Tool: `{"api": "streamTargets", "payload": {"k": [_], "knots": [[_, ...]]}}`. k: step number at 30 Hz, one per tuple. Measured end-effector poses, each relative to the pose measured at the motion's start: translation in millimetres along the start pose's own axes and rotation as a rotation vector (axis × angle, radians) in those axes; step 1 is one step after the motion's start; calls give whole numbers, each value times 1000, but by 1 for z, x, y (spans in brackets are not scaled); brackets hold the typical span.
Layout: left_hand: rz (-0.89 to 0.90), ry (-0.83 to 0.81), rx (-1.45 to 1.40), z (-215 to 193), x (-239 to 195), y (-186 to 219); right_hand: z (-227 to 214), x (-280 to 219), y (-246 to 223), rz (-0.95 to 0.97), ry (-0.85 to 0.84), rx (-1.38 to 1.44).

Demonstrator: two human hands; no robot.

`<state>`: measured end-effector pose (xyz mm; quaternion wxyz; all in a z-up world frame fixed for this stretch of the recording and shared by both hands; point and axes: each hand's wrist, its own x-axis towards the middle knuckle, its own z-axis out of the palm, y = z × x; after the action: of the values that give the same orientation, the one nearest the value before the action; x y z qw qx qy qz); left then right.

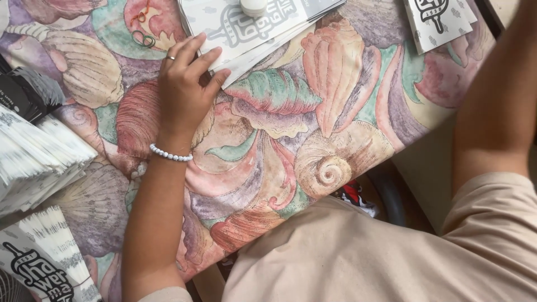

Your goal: Folding paper food wraps and applying adhesive labels to them from a sticker sheet.

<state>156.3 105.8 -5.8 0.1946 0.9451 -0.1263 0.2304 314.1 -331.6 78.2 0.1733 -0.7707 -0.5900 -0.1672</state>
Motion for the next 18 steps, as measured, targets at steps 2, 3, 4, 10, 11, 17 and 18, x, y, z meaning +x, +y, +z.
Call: {"api": "streamTargets", "payload": {"k": [2,3,4,10,11,17,18], "knots": [[3,18,-11,0,-2,0,22,29,-18,-16,30,22],[9,34,-7,0,-1,0,33,45,-26,-27,46,30],[14,50,-3,1,-1,-1,43,61,-35,-37,62,38],[73,82,79,5,-3,-2,116,139,-78,-85,141,93],[74,80,75,5,-3,-3,128,149,-82,-81,139,93],[91,154,-40,3,0,-2,194,176,-86,-30,-72,43],[88,173,-65,3,0,-1,194,175,-85,-57,-22,21]]}}
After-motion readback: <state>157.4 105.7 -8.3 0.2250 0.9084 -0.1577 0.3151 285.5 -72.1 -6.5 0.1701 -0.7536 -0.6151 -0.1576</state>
